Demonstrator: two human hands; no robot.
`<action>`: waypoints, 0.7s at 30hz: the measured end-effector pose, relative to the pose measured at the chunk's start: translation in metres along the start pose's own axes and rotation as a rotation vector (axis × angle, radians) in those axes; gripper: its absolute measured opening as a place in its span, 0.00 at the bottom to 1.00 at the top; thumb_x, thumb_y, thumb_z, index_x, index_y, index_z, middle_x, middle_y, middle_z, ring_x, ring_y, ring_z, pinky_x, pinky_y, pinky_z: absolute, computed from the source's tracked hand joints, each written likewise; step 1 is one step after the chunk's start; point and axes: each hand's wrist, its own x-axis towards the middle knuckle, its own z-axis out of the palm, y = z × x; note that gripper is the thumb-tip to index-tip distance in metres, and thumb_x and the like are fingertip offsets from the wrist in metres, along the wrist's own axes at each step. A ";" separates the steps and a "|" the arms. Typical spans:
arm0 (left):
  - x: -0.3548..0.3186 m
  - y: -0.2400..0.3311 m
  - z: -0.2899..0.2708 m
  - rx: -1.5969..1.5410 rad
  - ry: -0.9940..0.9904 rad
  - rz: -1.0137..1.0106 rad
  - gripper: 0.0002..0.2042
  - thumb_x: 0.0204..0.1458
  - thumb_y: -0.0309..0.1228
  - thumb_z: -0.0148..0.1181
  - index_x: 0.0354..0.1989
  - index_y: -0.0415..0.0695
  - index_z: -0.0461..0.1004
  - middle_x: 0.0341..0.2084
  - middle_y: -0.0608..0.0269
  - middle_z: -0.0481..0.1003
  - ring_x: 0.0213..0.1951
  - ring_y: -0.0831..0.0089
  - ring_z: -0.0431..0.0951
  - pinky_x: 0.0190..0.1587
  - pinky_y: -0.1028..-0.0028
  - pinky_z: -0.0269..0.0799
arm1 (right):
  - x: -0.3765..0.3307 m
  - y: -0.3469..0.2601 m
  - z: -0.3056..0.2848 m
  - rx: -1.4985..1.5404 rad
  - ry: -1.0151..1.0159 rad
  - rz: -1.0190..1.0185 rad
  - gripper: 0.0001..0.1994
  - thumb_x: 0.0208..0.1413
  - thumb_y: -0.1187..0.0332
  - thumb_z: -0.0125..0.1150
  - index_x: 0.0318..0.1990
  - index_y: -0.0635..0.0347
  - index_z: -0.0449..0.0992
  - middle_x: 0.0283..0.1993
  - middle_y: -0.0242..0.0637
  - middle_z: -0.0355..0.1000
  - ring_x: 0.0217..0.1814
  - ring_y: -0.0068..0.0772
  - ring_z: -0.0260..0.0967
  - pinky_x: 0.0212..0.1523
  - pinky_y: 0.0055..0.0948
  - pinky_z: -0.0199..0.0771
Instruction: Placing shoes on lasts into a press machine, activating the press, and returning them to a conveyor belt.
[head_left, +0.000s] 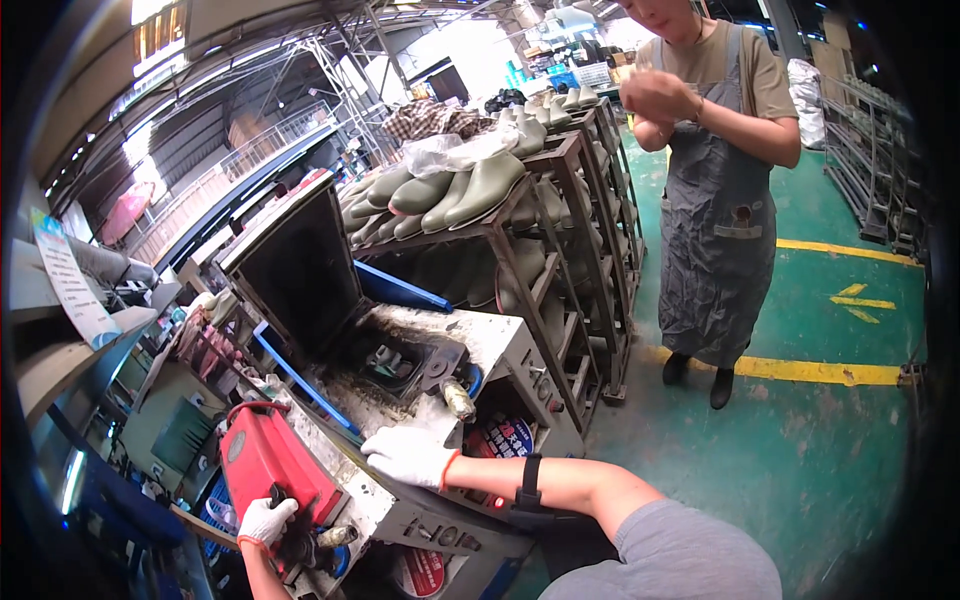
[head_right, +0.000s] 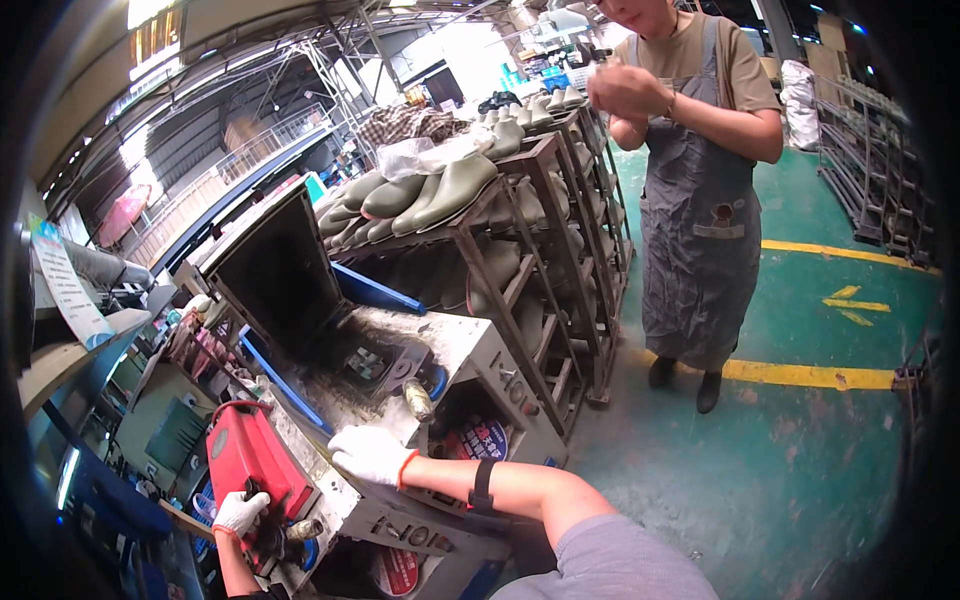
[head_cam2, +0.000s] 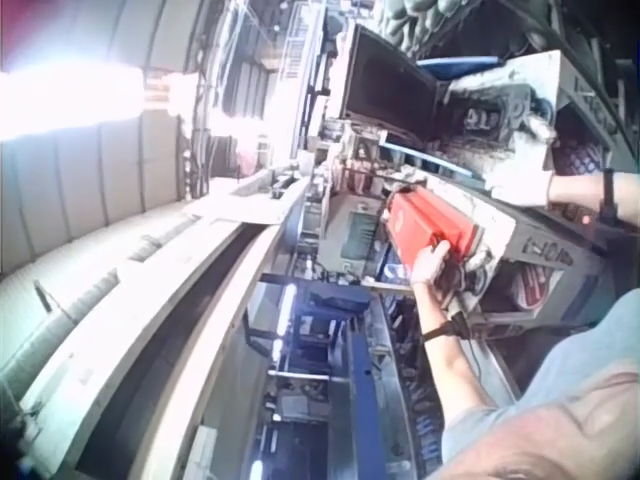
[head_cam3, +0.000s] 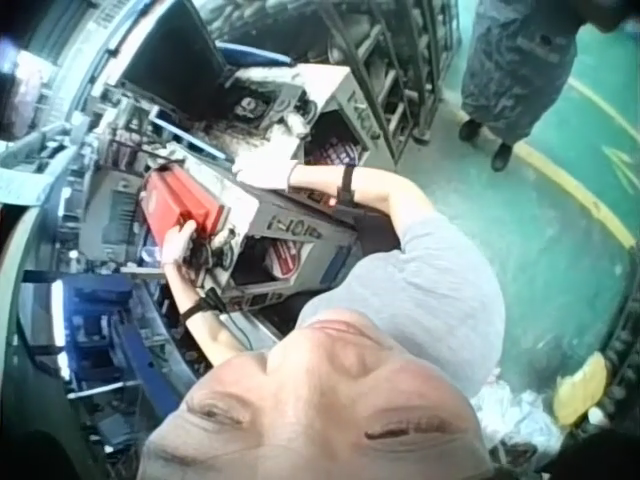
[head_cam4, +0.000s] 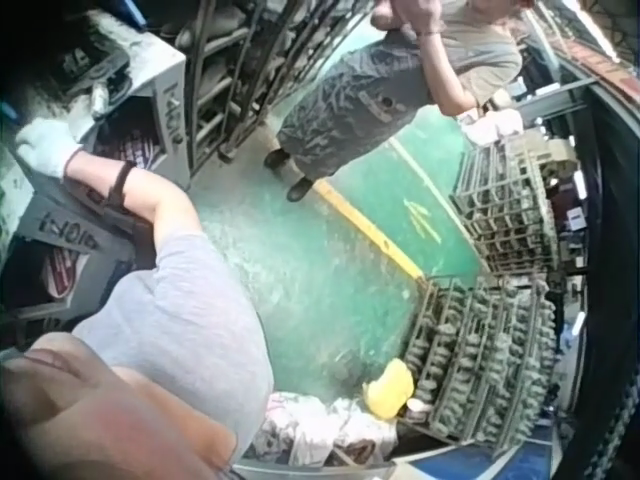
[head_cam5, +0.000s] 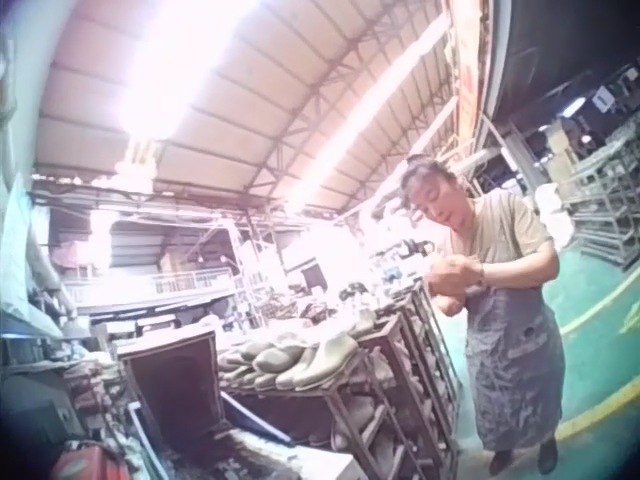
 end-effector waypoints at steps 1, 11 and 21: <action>-0.001 0.003 0.001 0.039 0.000 0.020 0.18 0.54 0.45 0.70 0.25 0.42 0.80 0.16 0.65 0.75 0.19 0.74 0.75 0.24 0.71 0.70 | -0.001 0.014 0.003 0.002 0.005 0.011 0.17 0.66 0.56 0.51 0.51 0.55 0.81 0.48 0.46 0.79 0.52 0.50 0.77 0.56 0.46 0.77; 0.009 -0.012 -0.013 -0.090 -0.180 0.066 0.12 0.55 0.40 0.69 0.30 0.43 0.79 0.17 0.65 0.75 0.17 0.75 0.74 0.21 0.73 0.69 | -0.004 0.010 0.007 -0.144 -0.086 0.026 0.15 0.67 0.59 0.54 0.48 0.57 0.82 0.42 0.46 0.77 0.48 0.52 0.76 0.52 0.47 0.75; 0.041 -0.051 0.007 -0.085 0.026 0.370 0.12 0.53 0.33 0.66 0.36 0.35 0.76 0.27 0.60 0.76 0.28 0.70 0.74 0.34 0.69 0.69 | -0.003 0.007 0.014 -0.179 0.019 0.025 0.10 0.61 0.61 0.58 0.39 0.58 0.79 0.37 0.47 0.74 0.42 0.56 0.75 0.45 0.50 0.75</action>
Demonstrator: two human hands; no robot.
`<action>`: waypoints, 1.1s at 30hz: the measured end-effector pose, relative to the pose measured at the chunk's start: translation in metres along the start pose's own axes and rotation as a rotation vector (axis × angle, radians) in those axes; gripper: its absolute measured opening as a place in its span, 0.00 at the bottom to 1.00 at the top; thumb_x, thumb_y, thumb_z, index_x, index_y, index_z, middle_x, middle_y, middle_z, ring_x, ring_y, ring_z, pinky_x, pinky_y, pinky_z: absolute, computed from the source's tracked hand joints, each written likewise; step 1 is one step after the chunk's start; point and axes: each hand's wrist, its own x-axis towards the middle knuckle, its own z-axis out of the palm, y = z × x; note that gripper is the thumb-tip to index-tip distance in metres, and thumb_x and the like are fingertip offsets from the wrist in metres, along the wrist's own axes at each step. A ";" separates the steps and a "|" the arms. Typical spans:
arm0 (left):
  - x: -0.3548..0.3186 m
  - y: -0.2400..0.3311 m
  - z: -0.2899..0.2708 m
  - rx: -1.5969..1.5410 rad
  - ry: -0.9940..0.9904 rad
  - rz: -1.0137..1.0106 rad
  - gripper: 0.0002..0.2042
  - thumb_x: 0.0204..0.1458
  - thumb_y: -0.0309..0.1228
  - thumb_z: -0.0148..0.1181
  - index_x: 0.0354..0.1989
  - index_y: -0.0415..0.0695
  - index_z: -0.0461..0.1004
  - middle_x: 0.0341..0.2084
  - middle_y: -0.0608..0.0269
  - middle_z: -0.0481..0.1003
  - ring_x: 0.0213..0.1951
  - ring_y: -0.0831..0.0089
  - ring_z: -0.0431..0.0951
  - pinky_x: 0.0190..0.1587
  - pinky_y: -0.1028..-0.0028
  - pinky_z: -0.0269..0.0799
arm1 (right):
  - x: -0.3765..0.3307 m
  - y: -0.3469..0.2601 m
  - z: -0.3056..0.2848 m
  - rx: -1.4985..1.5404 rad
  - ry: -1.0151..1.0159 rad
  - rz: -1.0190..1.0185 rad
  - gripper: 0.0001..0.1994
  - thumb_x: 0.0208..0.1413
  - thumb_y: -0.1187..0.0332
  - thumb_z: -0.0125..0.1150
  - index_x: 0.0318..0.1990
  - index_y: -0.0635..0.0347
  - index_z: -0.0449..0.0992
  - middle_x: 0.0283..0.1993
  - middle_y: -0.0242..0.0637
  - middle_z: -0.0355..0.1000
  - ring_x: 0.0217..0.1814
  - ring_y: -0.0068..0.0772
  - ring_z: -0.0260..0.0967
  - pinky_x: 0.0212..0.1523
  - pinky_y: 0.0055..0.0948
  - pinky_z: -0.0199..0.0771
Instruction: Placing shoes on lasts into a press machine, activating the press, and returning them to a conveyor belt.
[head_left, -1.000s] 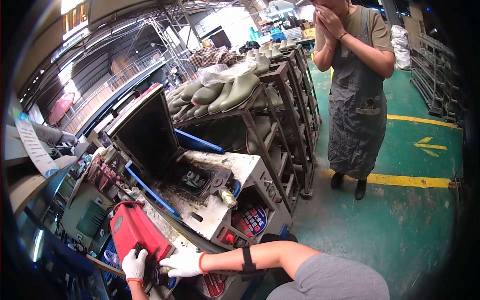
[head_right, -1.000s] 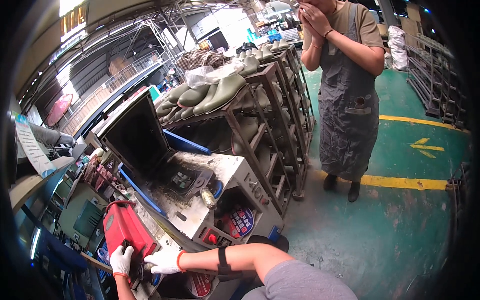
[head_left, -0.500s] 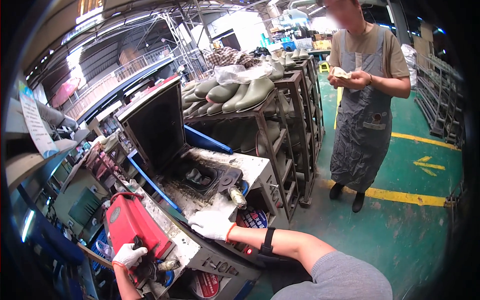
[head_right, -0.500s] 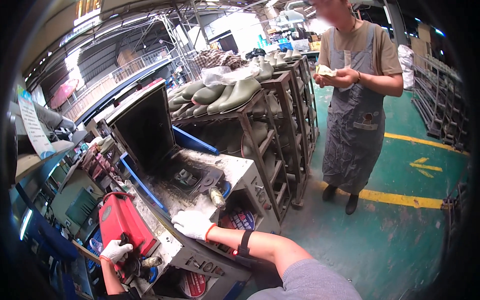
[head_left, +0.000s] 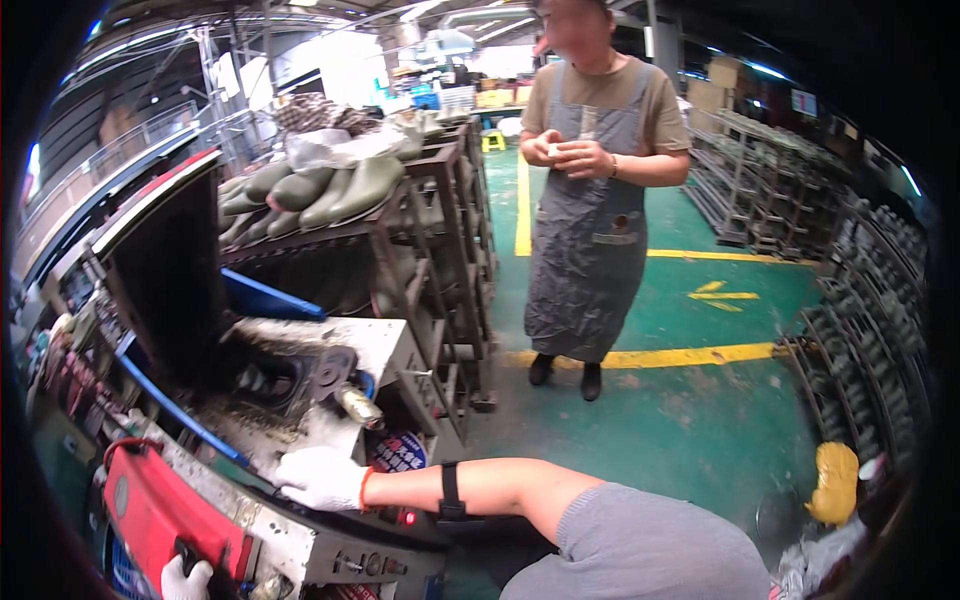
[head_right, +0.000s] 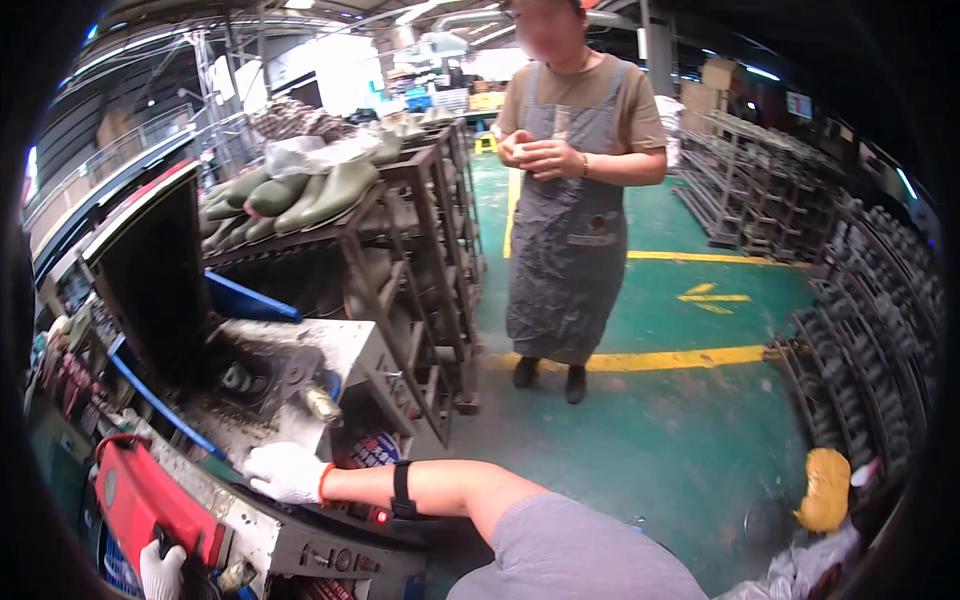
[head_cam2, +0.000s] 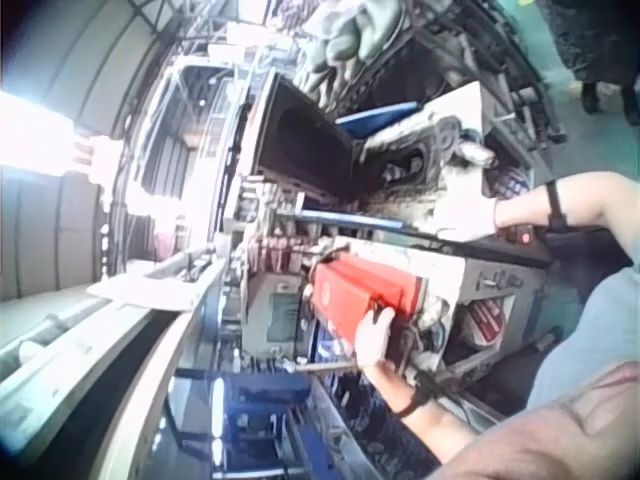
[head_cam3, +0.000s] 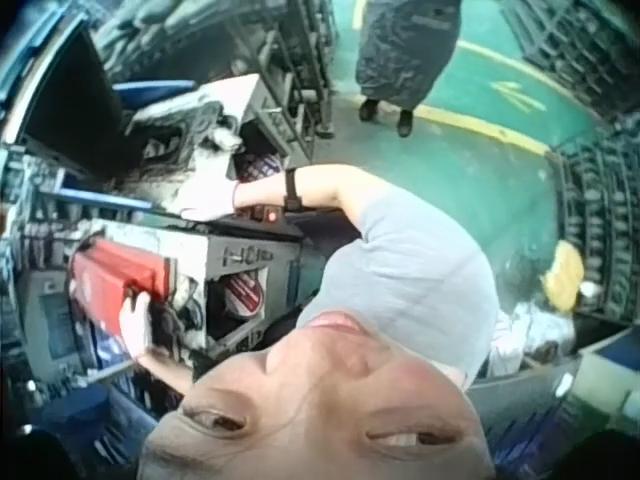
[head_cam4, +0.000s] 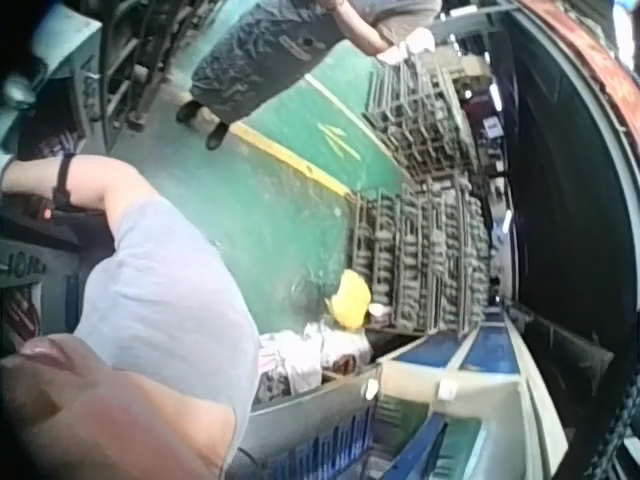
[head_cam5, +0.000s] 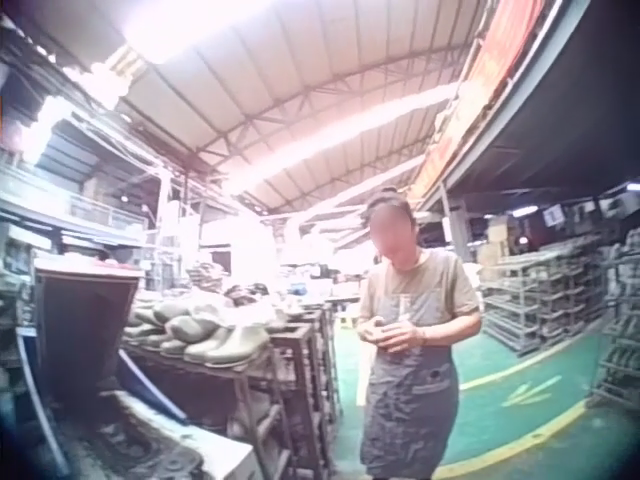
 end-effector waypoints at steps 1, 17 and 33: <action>-0.010 0.017 -0.007 0.116 -0.036 -0.029 0.22 0.57 0.36 0.70 0.51 0.29 0.79 0.41 0.50 0.83 0.41 0.62 0.80 0.48 0.67 0.75 | -0.001 0.002 -0.001 -0.022 0.008 0.000 0.10 0.61 0.62 0.58 0.38 0.58 0.79 0.36 0.47 0.74 0.42 0.56 0.74 0.45 0.50 0.75; -0.018 0.020 -0.012 0.035 -0.107 -0.070 0.24 0.62 0.34 0.64 0.63 0.32 0.74 0.54 0.52 0.79 0.50 0.64 0.75 0.56 0.68 0.71 | 0.000 0.007 0.013 -0.058 0.002 0.031 0.11 0.59 0.61 0.61 0.38 0.60 0.76 0.37 0.47 0.71 0.44 0.55 0.72 0.46 0.51 0.74; -0.020 0.022 -0.009 0.039 -0.065 -0.064 0.26 0.61 0.30 0.64 0.67 0.34 0.72 0.56 0.55 0.78 0.50 0.66 0.75 0.55 0.69 0.71 | 0.000 0.001 0.006 -0.023 0.018 0.052 0.09 0.58 0.62 0.61 0.36 0.59 0.79 0.37 0.48 0.74 0.43 0.57 0.75 0.46 0.53 0.74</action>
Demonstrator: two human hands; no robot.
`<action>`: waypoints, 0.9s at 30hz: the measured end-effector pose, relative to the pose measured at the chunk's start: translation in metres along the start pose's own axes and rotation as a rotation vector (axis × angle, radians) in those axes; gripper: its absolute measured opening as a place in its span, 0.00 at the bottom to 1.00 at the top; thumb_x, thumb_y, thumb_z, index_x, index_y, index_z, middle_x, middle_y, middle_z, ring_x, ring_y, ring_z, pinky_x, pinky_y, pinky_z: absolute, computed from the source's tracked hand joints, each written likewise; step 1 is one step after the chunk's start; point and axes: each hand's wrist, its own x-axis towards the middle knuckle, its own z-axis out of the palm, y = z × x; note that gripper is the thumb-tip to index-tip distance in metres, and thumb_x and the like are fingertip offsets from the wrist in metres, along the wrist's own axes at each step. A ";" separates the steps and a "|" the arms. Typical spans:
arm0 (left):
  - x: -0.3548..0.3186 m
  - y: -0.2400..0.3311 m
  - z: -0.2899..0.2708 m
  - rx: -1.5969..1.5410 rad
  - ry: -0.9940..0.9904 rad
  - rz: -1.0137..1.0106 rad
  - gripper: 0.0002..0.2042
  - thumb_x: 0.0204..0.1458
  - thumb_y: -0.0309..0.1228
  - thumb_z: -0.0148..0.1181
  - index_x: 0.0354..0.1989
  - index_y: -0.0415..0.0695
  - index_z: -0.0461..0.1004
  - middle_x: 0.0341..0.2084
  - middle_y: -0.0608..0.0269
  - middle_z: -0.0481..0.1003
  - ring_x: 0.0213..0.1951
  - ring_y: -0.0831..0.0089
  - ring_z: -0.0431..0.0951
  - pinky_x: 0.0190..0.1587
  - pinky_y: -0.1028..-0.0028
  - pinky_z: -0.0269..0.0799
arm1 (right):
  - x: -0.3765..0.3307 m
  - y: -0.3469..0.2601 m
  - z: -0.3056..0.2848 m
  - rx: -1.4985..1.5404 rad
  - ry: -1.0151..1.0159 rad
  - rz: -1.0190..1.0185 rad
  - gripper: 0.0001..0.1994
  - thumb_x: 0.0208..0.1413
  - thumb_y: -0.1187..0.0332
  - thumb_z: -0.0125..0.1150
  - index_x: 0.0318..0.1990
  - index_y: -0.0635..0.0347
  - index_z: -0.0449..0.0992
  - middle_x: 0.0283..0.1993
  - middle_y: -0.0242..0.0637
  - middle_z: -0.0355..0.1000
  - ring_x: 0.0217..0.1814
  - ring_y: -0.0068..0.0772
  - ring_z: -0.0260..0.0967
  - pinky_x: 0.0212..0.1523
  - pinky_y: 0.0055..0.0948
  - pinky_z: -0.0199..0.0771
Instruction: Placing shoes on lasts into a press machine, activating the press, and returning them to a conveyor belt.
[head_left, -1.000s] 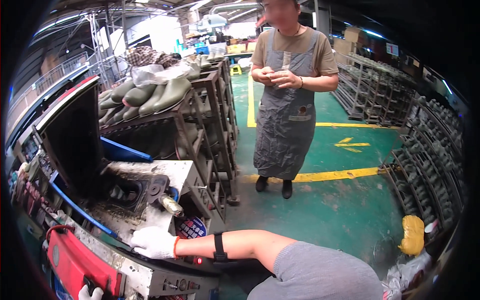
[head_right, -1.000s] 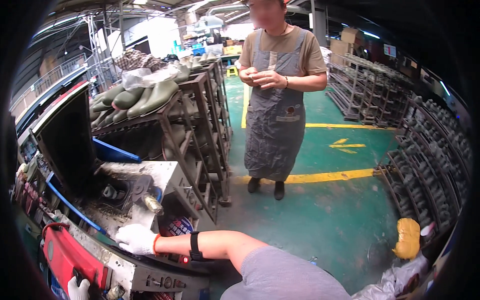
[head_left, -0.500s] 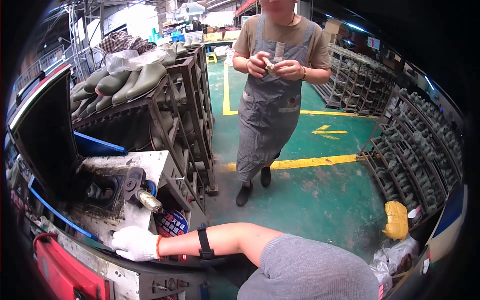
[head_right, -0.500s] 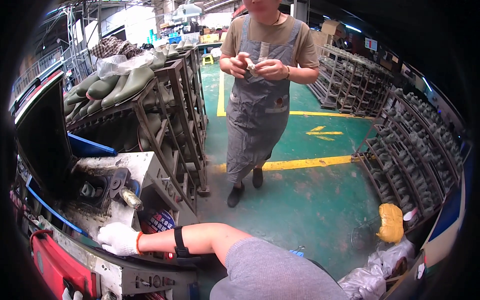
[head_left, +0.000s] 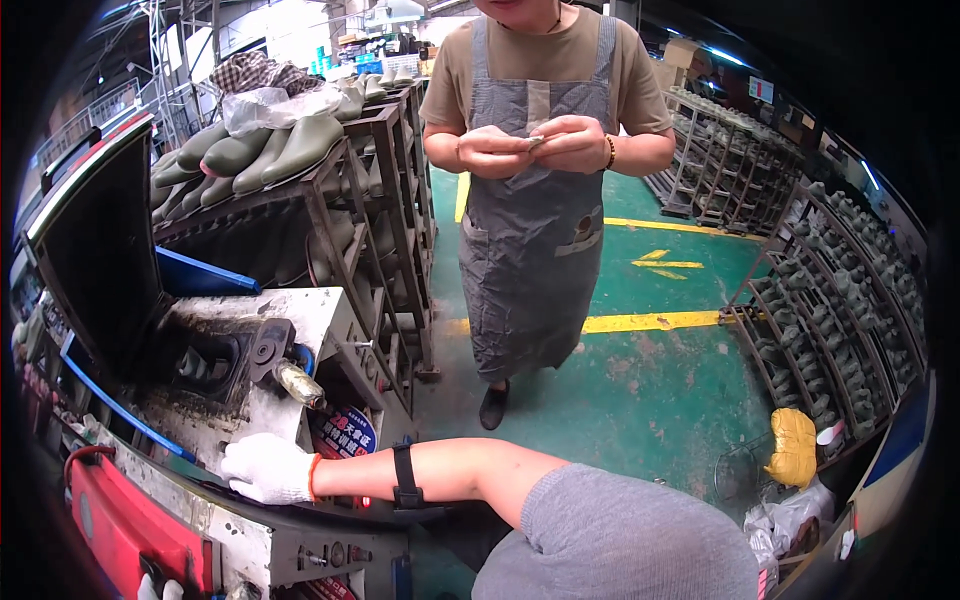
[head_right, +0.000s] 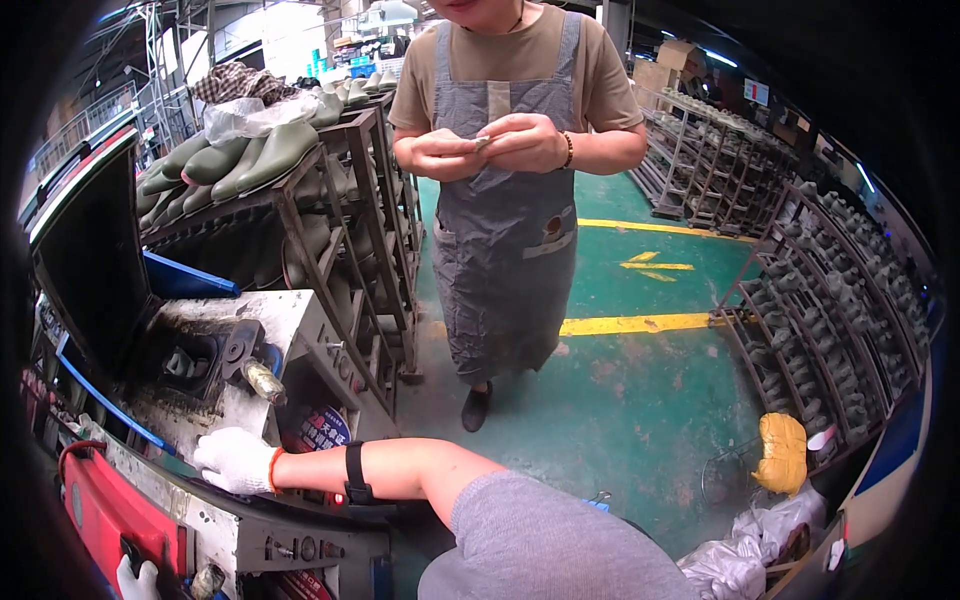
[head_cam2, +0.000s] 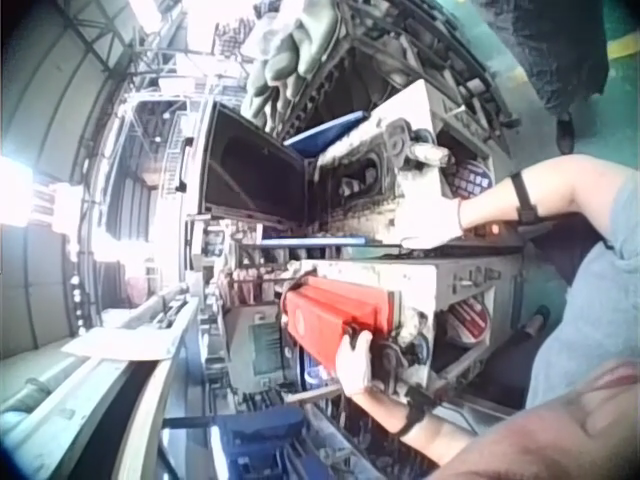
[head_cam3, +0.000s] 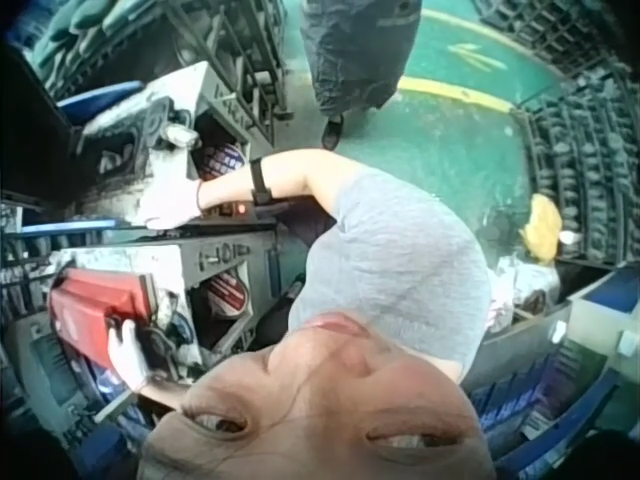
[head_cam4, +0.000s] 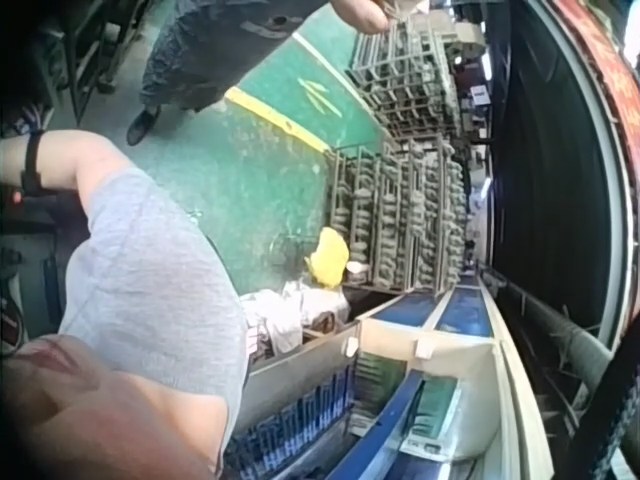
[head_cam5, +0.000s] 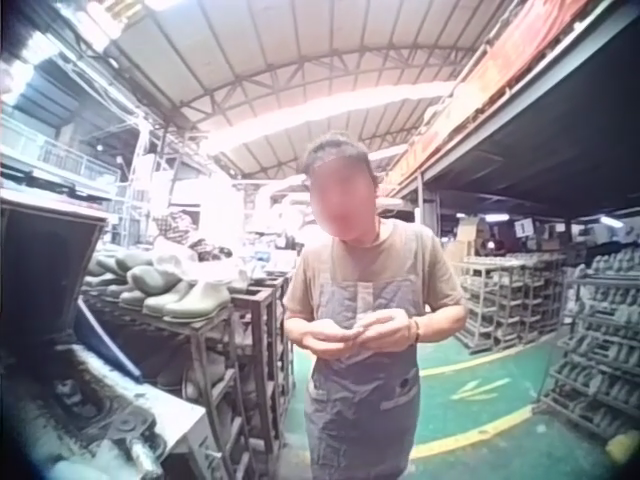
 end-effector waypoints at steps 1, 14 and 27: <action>0.000 -0.001 0.002 0.001 0.002 -0.003 0.26 0.61 0.30 0.64 0.67 0.34 0.72 0.56 0.55 0.78 0.50 0.66 0.75 0.55 0.69 0.71 | 0.000 0.001 0.000 0.003 -0.001 -0.001 0.09 0.58 0.62 0.61 0.36 0.59 0.79 0.37 0.48 0.74 0.43 0.57 0.75 0.46 0.53 0.74; -0.009 0.015 -0.003 0.186 0.036 0.062 0.26 0.60 0.34 0.65 0.64 0.31 0.73 0.57 0.45 0.79 0.56 0.58 0.77 0.62 0.66 0.69 | -0.001 -0.001 0.000 -0.048 -0.012 0.001 0.10 0.58 0.62 0.61 0.39 0.60 0.78 0.37 0.47 0.73 0.43 0.55 0.74 0.46 0.51 0.75; 0.000 0.004 0.007 -0.063 0.048 -0.029 0.24 0.61 0.33 0.65 0.63 0.32 0.74 0.53 0.54 0.79 0.48 0.65 0.76 0.54 0.69 0.72 | 0.000 0.002 -0.002 -0.020 -0.010 0.007 0.10 0.60 0.61 0.59 0.40 0.58 0.79 0.37 0.47 0.74 0.43 0.55 0.74 0.46 0.51 0.75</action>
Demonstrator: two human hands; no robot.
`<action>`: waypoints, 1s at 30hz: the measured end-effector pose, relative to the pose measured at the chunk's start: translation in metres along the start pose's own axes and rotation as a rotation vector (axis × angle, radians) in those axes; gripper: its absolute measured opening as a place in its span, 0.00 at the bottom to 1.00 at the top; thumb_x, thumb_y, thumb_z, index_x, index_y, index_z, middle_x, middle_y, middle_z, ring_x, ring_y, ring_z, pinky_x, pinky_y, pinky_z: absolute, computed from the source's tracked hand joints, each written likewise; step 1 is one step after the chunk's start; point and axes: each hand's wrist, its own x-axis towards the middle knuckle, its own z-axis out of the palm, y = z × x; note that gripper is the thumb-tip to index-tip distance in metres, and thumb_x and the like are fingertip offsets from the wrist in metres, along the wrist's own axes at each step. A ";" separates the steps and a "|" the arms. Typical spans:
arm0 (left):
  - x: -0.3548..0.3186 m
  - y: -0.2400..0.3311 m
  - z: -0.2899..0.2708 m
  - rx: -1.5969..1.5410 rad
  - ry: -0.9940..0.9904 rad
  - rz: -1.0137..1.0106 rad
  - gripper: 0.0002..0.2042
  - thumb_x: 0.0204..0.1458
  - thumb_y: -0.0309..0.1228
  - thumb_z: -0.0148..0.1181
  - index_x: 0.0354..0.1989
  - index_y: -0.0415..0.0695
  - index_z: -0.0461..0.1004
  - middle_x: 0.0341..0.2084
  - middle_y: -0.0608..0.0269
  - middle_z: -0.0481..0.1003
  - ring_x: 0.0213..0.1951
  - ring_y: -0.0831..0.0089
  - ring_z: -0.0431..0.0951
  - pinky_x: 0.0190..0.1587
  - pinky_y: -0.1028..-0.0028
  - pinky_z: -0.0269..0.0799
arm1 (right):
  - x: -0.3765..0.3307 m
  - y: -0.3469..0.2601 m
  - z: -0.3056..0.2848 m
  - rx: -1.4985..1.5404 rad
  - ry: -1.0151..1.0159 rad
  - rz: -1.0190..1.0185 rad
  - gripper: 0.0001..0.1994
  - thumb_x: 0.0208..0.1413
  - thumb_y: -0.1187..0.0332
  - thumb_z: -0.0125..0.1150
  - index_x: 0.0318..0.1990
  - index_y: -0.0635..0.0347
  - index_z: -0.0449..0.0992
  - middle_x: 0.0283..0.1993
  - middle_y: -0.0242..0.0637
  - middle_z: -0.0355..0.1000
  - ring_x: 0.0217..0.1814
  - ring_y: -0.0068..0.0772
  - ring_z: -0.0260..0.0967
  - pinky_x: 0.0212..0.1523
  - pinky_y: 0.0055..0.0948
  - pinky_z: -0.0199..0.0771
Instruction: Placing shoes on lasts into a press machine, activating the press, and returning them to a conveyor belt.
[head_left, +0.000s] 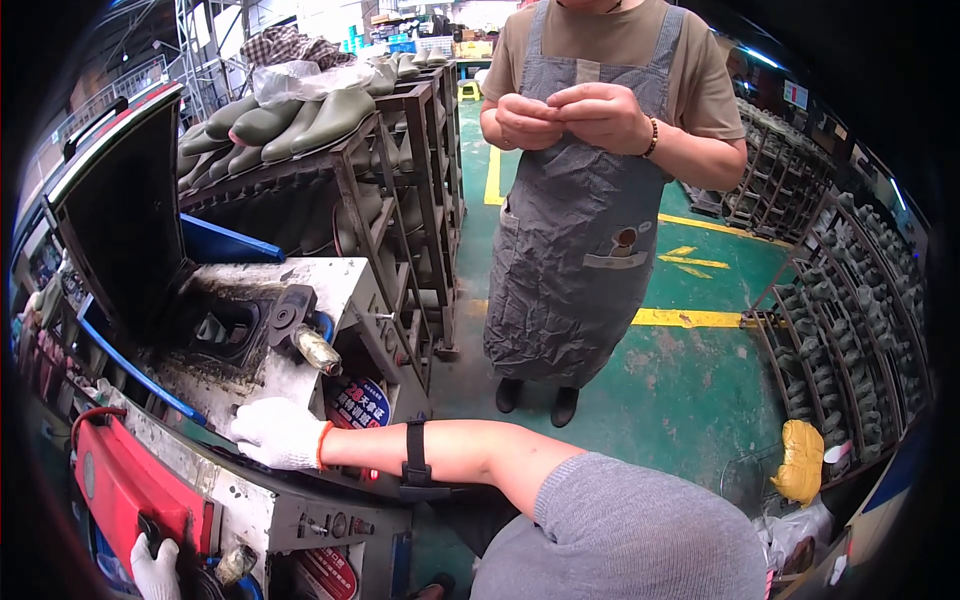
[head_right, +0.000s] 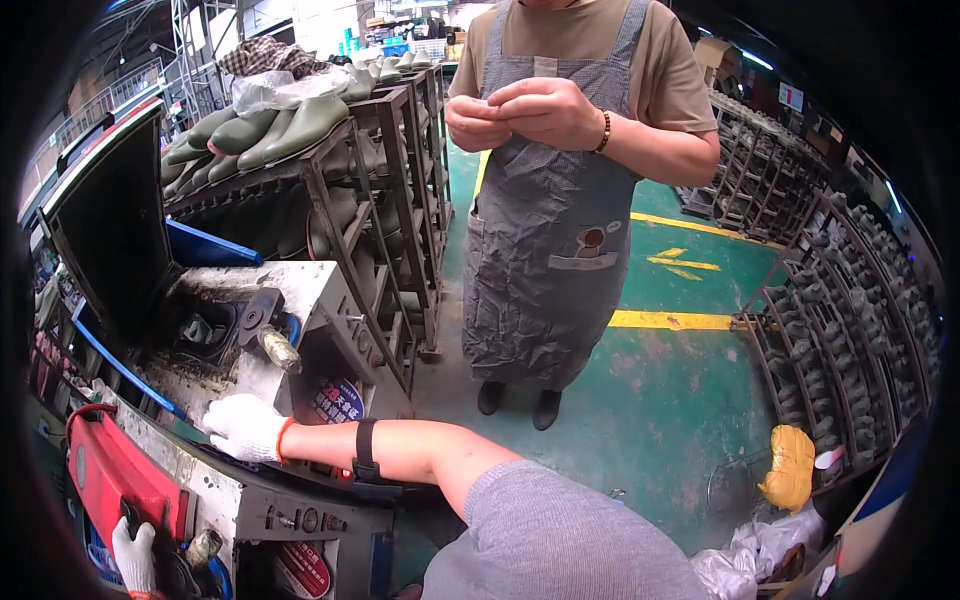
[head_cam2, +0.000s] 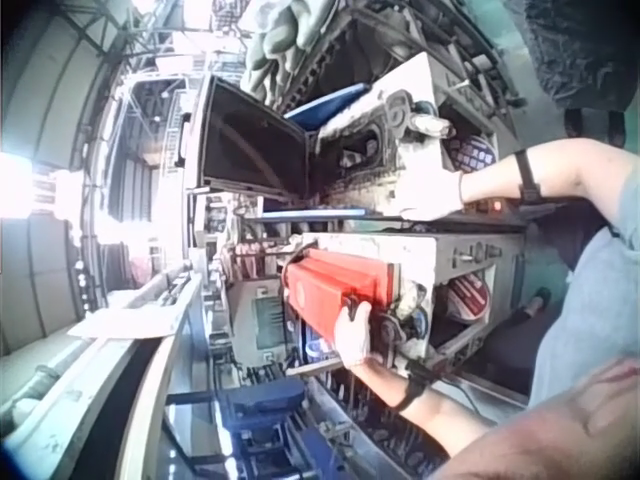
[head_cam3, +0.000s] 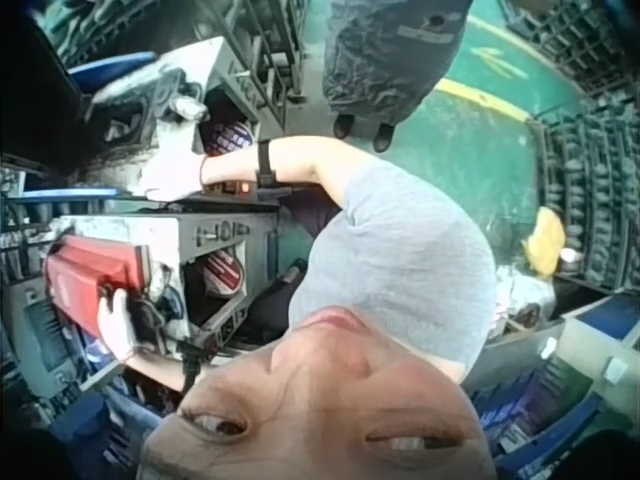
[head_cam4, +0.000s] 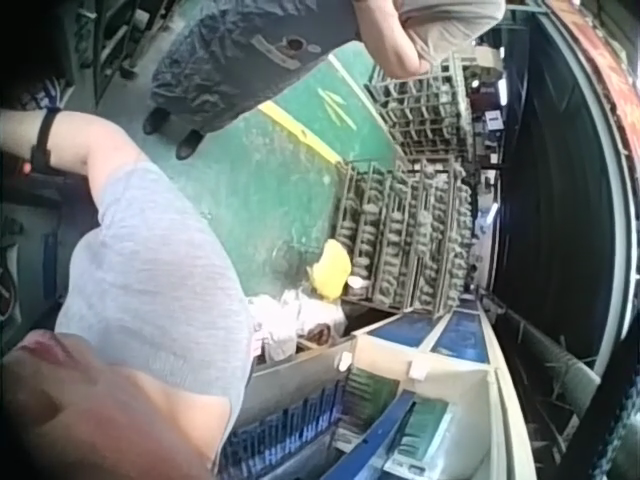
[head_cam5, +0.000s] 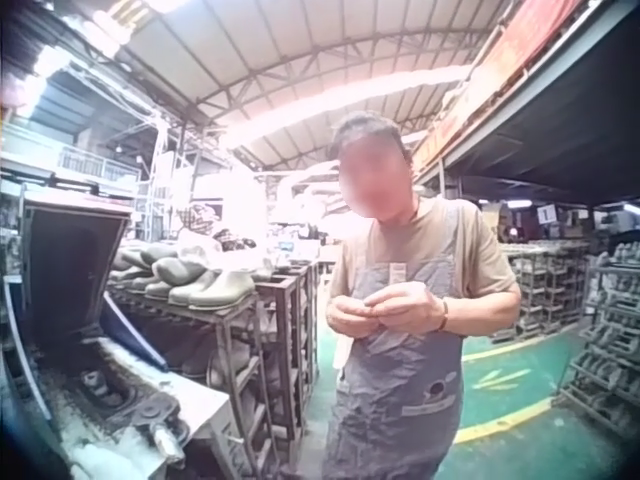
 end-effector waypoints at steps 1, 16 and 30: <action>-0.001 0.003 0.001 0.014 0.010 0.011 0.23 0.62 0.34 0.65 0.62 0.32 0.75 0.51 0.55 0.79 0.46 0.66 0.76 0.52 0.69 0.72 | -0.001 0.001 0.001 0.000 -0.001 0.002 0.10 0.60 0.61 0.59 0.40 0.58 0.79 0.37 0.47 0.74 0.43 0.55 0.74 0.46 0.51 0.75; 0.013 -0.010 0.009 -0.050 0.089 0.062 0.14 0.64 0.36 0.60 0.28 0.42 0.71 0.17 0.73 0.66 0.19 0.81 0.63 0.22 0.72 0.56 | -0.002 0.002 -0.005 -0.006 -0.005 -0.004 0.13 0.61 0.60 0.55 0.39 0.60 0.79 0.38 0.50 0.74 0.43 0.57 0.74 0.47 0.53 0.74; 0.006 -0.007 0.012 0.178 0.215 0.086 0.11 0.46 0.31 0.66 0.31 0.34 0.76 0.18 0.57 0.73 0.25 0.73 0.72 0.33 0.66 0.69 | -0.001 -0.004 -0.008 -0.001 -0.055 0.001 0.14 0.64 0.59 0.55 0.46 0.57 0.80 0.40 0.47 0.75 0.46 0.52 0.75 0.50 0.50 0.75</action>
